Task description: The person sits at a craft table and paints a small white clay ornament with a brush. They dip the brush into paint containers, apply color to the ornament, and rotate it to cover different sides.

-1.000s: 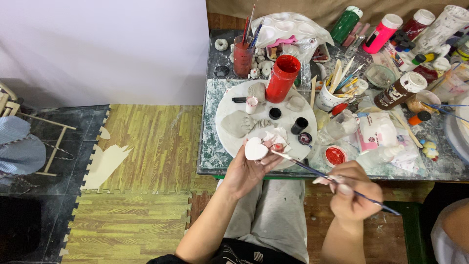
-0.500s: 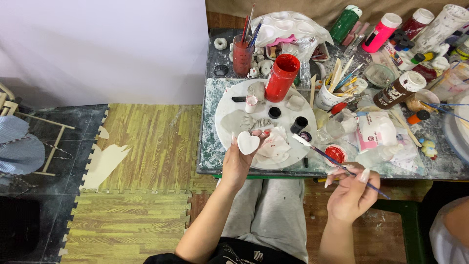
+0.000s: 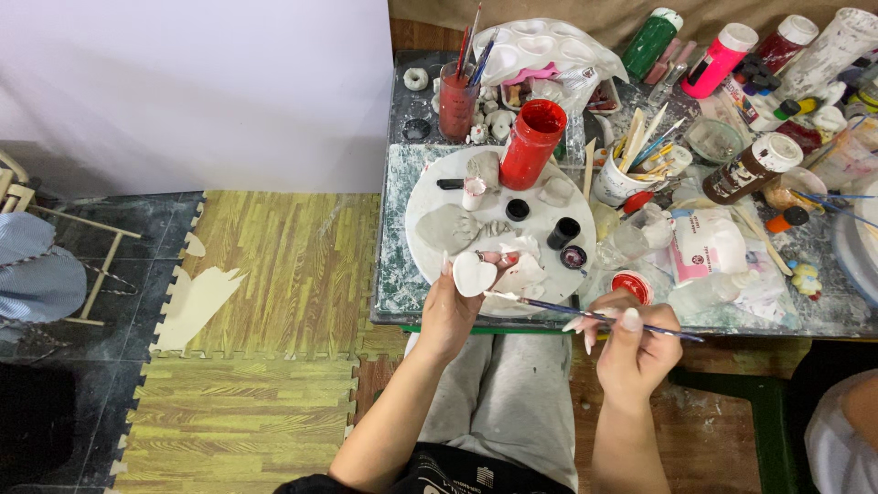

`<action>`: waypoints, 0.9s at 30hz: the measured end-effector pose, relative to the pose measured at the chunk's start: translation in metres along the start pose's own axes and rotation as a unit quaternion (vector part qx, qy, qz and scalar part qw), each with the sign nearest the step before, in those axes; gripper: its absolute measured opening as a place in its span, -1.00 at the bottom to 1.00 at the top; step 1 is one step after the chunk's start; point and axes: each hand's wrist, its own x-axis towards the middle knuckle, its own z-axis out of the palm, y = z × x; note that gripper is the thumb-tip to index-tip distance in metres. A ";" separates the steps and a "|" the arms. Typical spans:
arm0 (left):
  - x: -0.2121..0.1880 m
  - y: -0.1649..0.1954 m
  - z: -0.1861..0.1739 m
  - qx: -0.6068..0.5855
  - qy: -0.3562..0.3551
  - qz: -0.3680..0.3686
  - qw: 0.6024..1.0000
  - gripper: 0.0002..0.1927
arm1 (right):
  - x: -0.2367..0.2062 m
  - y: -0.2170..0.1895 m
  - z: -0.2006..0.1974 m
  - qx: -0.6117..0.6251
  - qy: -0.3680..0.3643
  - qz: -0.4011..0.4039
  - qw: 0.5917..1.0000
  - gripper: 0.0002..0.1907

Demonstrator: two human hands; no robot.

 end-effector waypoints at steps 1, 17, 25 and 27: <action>0.000 -0.001 -0.001 -0.002 0.003 -0.009 1.000 -0.39 | 0.004 0.000 0.001 -0.006 0.000 -0.007 1.000 -0.72; -0.001 -0.004 -0.006 0.012 -0.007 -0.017 1.000 -0.38 | 0.015 -0.004 -0.002 -0.021 -0.018 -0.057 0.998 -0.74; -0.001 -0.006 -0.007 0.013 -0.005 -0.011 1.000 -0.37 | 0.015 -0.002 -0.004 -0.020 0.017 -0.052 0.998 -0.71; -0.001 -0.006 -0.007 0.007 -0.007 -0.012 1.000 -0.37 | 0.013 -0.001 -0.009 -0.001 0.035 -0.040 0.999 -0.68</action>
